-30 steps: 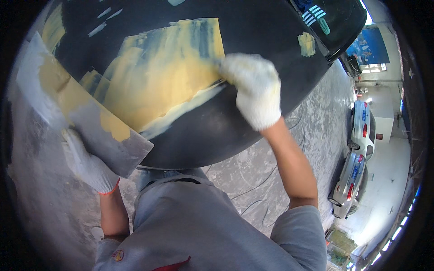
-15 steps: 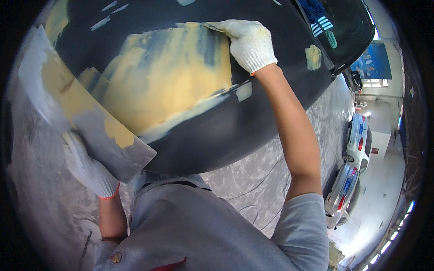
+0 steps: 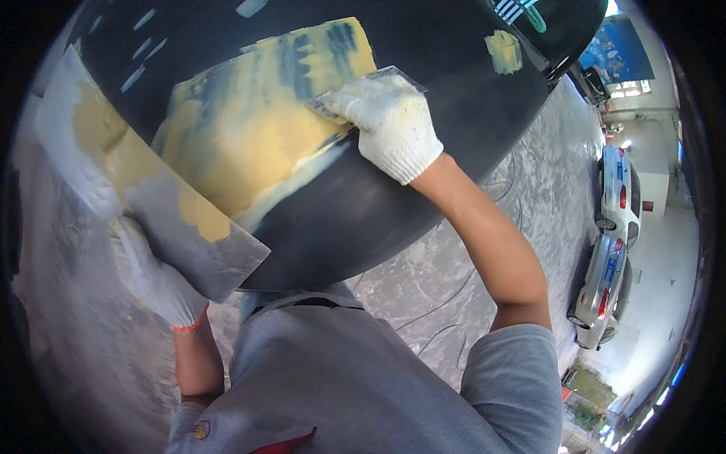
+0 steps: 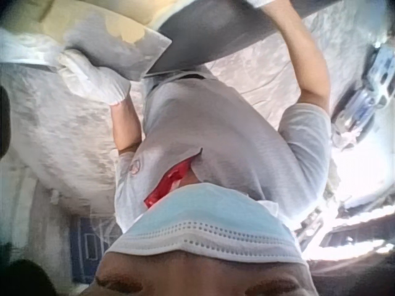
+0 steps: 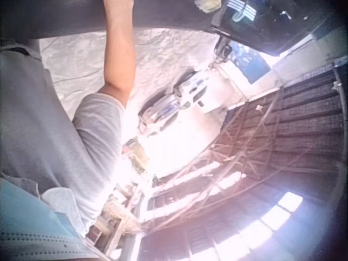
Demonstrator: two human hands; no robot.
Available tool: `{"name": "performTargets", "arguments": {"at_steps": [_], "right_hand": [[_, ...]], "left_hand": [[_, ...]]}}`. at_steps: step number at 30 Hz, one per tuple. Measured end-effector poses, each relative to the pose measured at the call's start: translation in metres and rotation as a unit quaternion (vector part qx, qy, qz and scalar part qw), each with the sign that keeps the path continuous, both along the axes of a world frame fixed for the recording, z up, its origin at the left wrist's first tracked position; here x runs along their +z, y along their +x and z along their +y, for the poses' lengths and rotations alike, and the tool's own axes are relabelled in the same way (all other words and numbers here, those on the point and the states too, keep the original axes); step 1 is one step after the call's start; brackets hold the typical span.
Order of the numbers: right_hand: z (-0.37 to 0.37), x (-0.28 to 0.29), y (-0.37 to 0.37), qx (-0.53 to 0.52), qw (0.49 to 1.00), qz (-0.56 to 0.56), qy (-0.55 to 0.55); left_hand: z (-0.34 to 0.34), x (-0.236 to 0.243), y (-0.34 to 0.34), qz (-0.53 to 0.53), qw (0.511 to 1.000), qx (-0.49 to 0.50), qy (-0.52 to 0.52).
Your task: The person applies yellow body filler to the front hood of a black car using a small metal spreader and a larger metal mixing board. They repeatedly scoop filler from the board and spread it in smooth strokes across the hood surface.
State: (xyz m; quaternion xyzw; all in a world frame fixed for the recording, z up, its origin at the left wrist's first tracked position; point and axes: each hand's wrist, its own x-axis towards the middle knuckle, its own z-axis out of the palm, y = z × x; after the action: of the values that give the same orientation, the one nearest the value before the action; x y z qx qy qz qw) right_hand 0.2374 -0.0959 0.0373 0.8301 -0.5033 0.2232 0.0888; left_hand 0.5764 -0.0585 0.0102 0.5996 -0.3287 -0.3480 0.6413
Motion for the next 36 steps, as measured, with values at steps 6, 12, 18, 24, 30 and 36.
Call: {"name": "performTargets", "arguments": {"at_steps": [6,12,18,24,30,36], "right_hand": [[0.046,-0.012,0.005,-0.03,0.999,-0.004,0.023],[0.077,-0.019,0.01,-0.036,0.999,-0.001,0.008],[0.121,0.035,0.064,-0.034,0.984,-0.164,-0.066],[0.148,0.068,0.143,-0.089,0.943,-0.31,0.086],[0.079,0.045,0.091,-0.095,0.984,-0.123,0.089],[-0.068,-0.007,0.042,-0.123,0.989,0.014,-0.086]], "left_hand": [[-0.002,0.006,-0.012,-0.066,0.998,-0.018,-0.018],[0.007,0.024,-0.018,-0.083,0.993,-0.078,0.012],[0.015,0.019,-0.031,-0.016,0.988,-0.155,-0.008],[0.003,0.008,-0.045,-0.021,0.994,-0.094,-0.045],[-0.026,0.031,0.002,0.162,0.982,-0.007,-0.1],[-0.011,0.032,0.047,0.055,0.994,0.069,-0.059]]}}
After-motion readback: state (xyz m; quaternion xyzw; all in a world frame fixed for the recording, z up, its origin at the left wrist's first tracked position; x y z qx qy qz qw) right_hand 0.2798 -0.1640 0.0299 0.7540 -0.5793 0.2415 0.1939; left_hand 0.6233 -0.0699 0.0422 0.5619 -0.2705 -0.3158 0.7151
